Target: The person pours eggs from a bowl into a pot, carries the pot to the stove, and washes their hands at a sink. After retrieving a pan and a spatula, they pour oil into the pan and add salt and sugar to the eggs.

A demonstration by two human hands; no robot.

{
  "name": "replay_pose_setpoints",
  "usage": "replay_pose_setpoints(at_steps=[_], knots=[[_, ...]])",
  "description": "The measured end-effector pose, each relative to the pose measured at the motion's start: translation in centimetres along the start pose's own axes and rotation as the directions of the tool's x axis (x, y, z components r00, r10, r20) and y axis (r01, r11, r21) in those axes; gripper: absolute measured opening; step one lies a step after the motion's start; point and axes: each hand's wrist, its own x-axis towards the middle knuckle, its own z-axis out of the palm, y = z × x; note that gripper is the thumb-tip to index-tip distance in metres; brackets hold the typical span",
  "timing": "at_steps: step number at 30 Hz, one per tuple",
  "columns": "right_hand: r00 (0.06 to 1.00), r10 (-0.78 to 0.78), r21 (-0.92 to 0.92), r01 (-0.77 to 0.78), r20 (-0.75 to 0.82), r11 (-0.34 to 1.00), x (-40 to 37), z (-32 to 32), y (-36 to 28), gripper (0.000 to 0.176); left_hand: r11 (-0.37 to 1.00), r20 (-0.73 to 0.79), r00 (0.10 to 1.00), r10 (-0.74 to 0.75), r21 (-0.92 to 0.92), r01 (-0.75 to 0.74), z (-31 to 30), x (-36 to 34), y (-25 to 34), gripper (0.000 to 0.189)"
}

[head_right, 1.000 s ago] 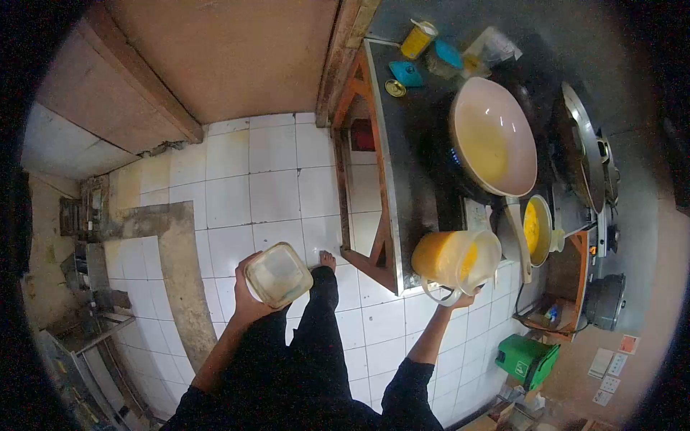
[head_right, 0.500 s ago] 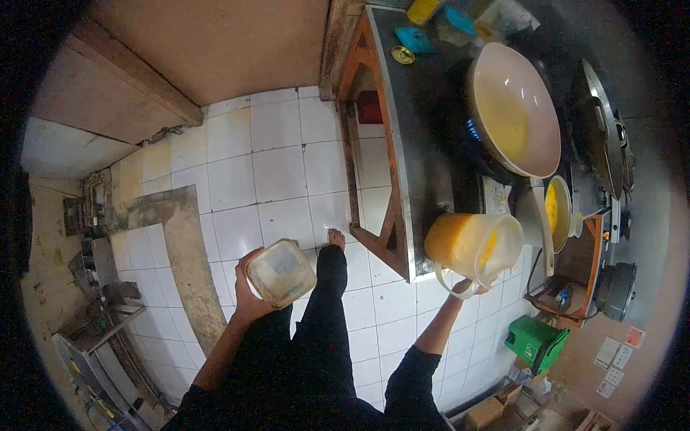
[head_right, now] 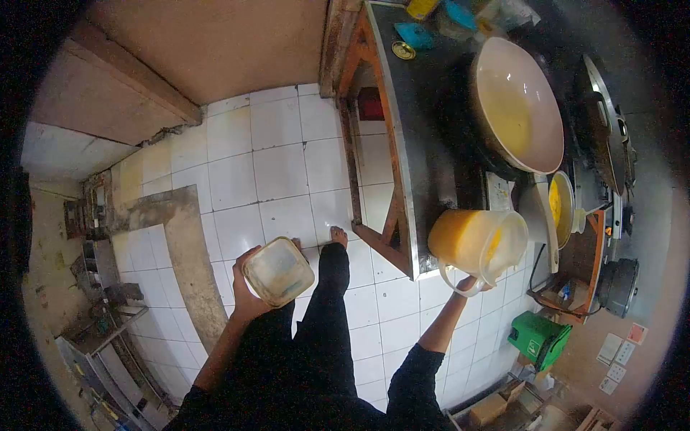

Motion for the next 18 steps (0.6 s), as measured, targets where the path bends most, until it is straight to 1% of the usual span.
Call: replay_pose_setpoints(at_steps=[12, 15, 18], knots=[[1.000, -0.007, -0.005, 0.007, 0.020, 1.000, 0.3, -0.2, -0.3, 0.036, 1.000, 0.006, 1.000, 0.010, 0.025, -0.010, 0.0, 0.3, -0.2, 0.100], [0.999, -0.011, -0.018, 0.012, 0.042, 1.000, 0.4, -0.3, -0.6, 0.036, 0.999, -0.039, 0.999, 0.019, -0.044, -0.020, 0.3, 0.4, -0.2, 0.100], [0.997, -0.018, -0.034, 0.021, 0.075, 0.999, 0.5, -0.6, -1.0, 0.037, 0.996, -0.066, 0.997, -0.039, -0.086, 0.033, 0.0, 0.4, 0.9, 0.099]])
